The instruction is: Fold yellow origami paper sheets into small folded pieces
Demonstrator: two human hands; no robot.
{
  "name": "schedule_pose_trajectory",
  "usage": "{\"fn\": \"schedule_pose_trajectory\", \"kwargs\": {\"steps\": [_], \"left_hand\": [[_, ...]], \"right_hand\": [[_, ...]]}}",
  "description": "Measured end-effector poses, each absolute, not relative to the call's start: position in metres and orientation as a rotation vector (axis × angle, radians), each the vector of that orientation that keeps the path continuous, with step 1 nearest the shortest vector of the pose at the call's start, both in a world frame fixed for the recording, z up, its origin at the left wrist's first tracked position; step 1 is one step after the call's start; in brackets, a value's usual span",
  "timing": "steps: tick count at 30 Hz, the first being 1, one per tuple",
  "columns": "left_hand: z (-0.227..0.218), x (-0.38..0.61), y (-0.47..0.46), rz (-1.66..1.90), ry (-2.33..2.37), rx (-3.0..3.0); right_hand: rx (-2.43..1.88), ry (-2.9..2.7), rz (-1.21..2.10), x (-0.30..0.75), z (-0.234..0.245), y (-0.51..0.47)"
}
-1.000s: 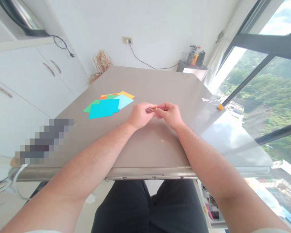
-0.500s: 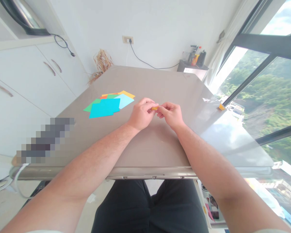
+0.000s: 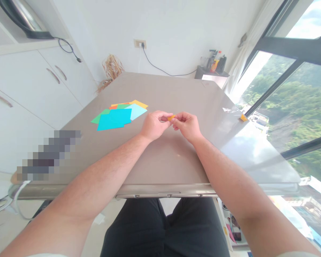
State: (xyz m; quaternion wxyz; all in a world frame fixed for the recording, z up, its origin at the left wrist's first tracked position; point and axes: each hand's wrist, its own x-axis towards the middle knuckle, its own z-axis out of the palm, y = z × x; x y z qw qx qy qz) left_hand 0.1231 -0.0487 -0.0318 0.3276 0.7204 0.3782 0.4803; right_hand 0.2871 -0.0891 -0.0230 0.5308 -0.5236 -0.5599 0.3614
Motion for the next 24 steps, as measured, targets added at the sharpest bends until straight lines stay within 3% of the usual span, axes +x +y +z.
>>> {"fn": "schedule_pose_trajectory", "kwargs": {"steps": [24], "left_hand": [[-0.0274,0.1221,-0.0536,1.206,0.896,1.810]], "right_hand": [[-1.147,-1.364,0.890,0.2865,-0.0209,-0.0886]]}}
